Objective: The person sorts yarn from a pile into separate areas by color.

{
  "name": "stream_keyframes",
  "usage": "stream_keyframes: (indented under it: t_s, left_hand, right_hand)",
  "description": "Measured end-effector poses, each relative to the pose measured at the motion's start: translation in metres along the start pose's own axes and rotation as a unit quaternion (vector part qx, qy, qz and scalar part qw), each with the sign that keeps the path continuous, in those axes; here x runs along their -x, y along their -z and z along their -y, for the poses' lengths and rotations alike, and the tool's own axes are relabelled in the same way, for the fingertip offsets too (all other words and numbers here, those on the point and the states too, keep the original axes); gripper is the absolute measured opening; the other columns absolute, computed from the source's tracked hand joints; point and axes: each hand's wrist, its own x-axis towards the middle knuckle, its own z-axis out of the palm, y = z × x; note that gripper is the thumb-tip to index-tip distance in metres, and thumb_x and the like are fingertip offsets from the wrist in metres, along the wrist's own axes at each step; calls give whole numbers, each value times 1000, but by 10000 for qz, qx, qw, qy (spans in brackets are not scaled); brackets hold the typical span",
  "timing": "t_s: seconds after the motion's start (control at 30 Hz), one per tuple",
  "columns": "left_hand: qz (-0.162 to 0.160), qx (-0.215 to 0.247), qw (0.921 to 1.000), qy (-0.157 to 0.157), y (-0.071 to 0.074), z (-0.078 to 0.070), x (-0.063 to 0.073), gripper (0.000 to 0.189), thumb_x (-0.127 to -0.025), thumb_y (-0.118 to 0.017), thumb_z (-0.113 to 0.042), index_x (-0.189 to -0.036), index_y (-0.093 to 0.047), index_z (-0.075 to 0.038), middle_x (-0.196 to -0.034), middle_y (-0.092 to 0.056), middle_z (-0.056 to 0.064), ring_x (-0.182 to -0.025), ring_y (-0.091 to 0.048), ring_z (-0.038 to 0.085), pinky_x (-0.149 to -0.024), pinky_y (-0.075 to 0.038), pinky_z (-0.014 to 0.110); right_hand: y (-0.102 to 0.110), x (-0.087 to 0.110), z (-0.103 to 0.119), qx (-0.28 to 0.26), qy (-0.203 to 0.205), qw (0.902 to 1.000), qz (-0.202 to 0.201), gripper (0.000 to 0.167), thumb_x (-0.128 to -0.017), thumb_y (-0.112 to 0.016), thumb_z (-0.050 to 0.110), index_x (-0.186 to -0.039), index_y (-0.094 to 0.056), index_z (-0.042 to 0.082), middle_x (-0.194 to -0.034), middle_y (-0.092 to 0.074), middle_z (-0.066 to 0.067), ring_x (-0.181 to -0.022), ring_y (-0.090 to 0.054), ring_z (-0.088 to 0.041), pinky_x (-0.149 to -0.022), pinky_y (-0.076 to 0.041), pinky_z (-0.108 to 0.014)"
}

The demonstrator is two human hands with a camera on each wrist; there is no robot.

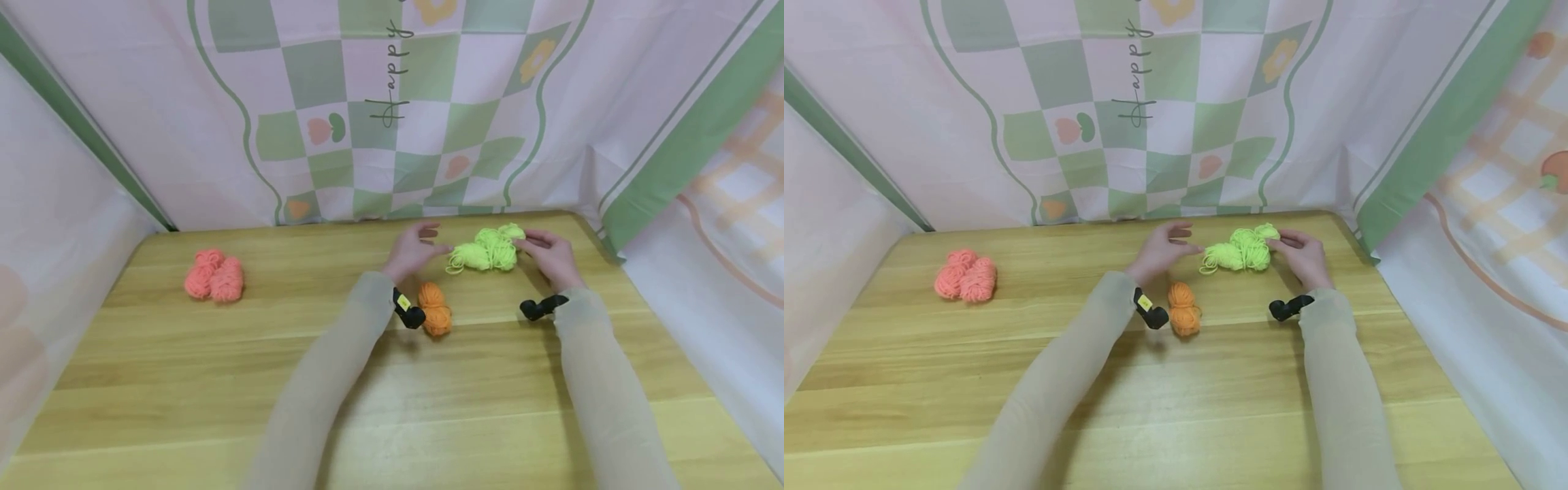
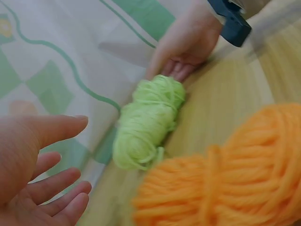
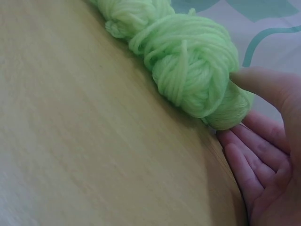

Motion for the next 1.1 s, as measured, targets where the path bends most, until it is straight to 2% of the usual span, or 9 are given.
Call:
stream_keyframes:
  t_s: [0.2,0.43,0.67,0.8,1.1]
  left_hand:
    - [-157,154,9993,-299,17,-13,6,60,-88,-82,-13,-141,-57,-6,-133,-63,13,-120,-60,33,-93,-54,33]
    - [-287,123,9982,-512,35,-23,11,58,-87,-84,-17,-139,-59,-7,-132,-64,8,-120,-60,30,-96,-51,28]
    - [-408,360,9958,-730,52,-30,22,58,-85,-85,-17,-137,-60,-9,-133,-63,8,-120,-60,27,-98,-50,27]
    - [-454,360,9946,-859,61,-34,28,58,-85,-85,-18,-137,-61,-10,-133,-64,6,-119,-61,22,-99,-48,25]
    - [-458,455,9928,-1005,77,-38,40,61,-87,-84,-16,-140,-57,-3,-135,-61,10,-120,-60,19,-103,-46,27]
  right_hand:
    - [0,-2,-2,-21,30,10000,-9,82,-90,-76,49,-151,-45,3,-141,-53,-15,-128,-50,-23,-113,-38,-41]
    - [0,-1,-1,23,52,10000,-52,81,-90,-75,50,-150,-47,3,-139,-54,-14,-125,-52,-21,-111,-39,-39]
    - [0,0,0,57,39,10000,-5,83,-90,-75,51,-151,-46,3,-140,-54,-15,-125,-51,-21,-111,-40,-38]
    - [0,-1,0,55,42,10000,13,82,-90,-75,50,-151,-46,4,-141,-53,-14,-126,-51,-20,-111,-40,-38]
    - [0,-1,0,45,6,10000,16,82,-90,-75,49,-151,-45,2,-143,-52,-17,-129,-49,-24,-112,-38,-41]
